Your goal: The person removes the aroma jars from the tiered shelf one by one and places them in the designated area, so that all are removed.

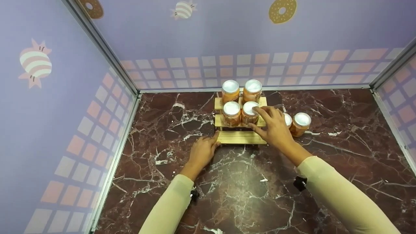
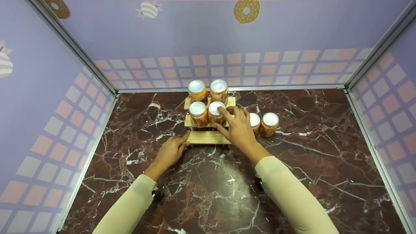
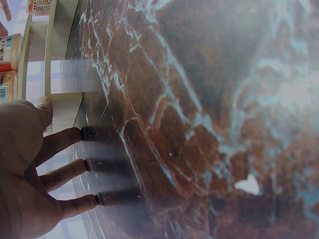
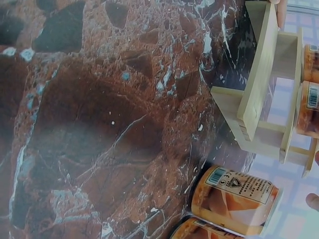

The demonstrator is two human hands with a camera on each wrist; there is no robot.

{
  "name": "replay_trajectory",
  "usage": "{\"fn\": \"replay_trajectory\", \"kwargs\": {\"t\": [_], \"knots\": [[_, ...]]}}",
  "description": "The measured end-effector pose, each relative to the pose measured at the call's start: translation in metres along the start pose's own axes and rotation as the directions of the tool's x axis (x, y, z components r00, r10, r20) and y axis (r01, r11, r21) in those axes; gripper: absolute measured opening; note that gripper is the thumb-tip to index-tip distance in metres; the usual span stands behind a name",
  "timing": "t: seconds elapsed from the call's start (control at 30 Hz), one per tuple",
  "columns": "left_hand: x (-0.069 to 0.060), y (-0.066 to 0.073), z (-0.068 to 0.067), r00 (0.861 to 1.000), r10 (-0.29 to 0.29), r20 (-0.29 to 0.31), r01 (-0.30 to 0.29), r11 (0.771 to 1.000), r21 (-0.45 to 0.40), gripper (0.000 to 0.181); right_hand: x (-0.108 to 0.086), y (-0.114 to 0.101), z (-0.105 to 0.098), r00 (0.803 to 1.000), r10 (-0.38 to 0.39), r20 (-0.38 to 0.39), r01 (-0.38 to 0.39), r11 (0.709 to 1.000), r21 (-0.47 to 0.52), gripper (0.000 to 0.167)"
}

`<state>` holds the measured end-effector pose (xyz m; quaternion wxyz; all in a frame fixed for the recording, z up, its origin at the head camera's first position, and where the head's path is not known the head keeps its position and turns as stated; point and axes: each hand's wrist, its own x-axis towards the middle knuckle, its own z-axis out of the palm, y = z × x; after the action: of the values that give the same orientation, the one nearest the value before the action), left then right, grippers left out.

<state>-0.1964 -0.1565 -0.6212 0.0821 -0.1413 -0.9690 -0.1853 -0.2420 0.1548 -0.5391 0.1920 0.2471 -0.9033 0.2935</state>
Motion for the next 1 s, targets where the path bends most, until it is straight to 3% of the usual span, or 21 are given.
{"fn": "replay_trajectory", "kwargs": {"t": [0.1,0.13,0.2,0.3,0.33,0.37,0.4,0.5,0.57,0.6,0.63,0.77,0.8,0.9,1.0], "knots": [[-0.001,0.002,-0.001,1.000,-0.011,0.012,0.011,1.000,-0.008,0.052,0.001,0.000,0.002,1.000,0.003,-0.001,-0.003,1.000,0.003,0.061],[-0.001,-0.002,0.005,1.000,-0.008,0.002,0.008,1.000,0.009,0.052,0.001,0.000,0.003,1.000,0.006,-0.001,-0.006,1.000,0.004,0.061],[-0.001,0.010,-0.009,0.998,-0.035,0.047,0.035,0.999,-0.013,0.051,0.002,-0.001,0.003,1.000,0.014,0.002,-0.014,1.000,0.012,0.061],[-0.001,0.009,-0.006,0.998,-0.037,0.055,0.037,0.999,0.005,0.052,0.003,-0.002,0.004,0.999,0.030,0.014,-0.030,0.999,0.030,0.062],[0.001,0.002,0.004,0.999,-0.030,0.039,0.030,1.000,0.010,0.053,0.003,-0.002,0.004,0.999,0.034,0.019,-0.034,0.999,0.036,0.062],[0.001,0.007,-0.003,0.998,-0.039,0.056,0.039,0.999,-0.004,0.053,0.003,-0.002,0.005,0.999,0.036,0.024,-0.037,0.998,0.043,0.062],[0.002,-0.002,0.009,0.999,-0.023,0.037,0.023,1.000,0.010,0.055,0.004,-0.002,0.005,0.999,0.037,0.028,-0.039,0.998,0.047,0.062],[0.004,-0.010,0.019,1.000,-0.010,0.011,0.010,1.000,0.020,0.055,0.004,-0.001,0.007,0.999,0.038,0.030,-0.040,0.998,0.051,0.062],[0.003,-0.011,0.018,1.000,-0.003,0.002,0.003,0.999,0.049,0.055,0.004,-0.001,0.008,0.999,0.037,0.027,-0.039,0.998,0.048,0.062],[0.004,-0.018,0.027,1.000,0.002,-0.010,-0.002,0.999,0.046,0.055,0.004,-0.001,0.008,0.999,0.037,0.025,-0.038,0.998,0.045,0.062],[0.003,-0.016,0.026,1.000,-0.005,-0.008,0.005,0.999,0.037,0.054,0.005,-0.001,0.008,0.999,0.038,0.024,-0.039,0.998,0.043,0.062],[0.007,-0.034,0.052,1.000,0.003,-0.019,-0.003,1.000,0.027,0.055,0.005,-0.001,0.009,0.999,0.043,0.022,-0.043,0.998,0.034,0.062],[0.007,-0.035,0.053,1.000,0.009,-0.026,-0.008,1.000,0.028,0.055,0.005,-0.001,0.010,0.999,0.044,0.023,-0.045,0.998,0.032,0.062],[0.007,-0.032,0.049,1.000,-0.001,-0.020,0.001,1.000,0.007,0.056,0.007,-0.002,0.010,0.998,0.053,0.030,-0.054,0.998,0.027,0.062],[0.004,-0.021,0.033,1.000,-0.009,-0.016,0.009,1.000,-0.021,0.055,0.008,-0.003,0.010,0.997,0.062,0.040,-0.063,0.998,0.023,0.063]]}}
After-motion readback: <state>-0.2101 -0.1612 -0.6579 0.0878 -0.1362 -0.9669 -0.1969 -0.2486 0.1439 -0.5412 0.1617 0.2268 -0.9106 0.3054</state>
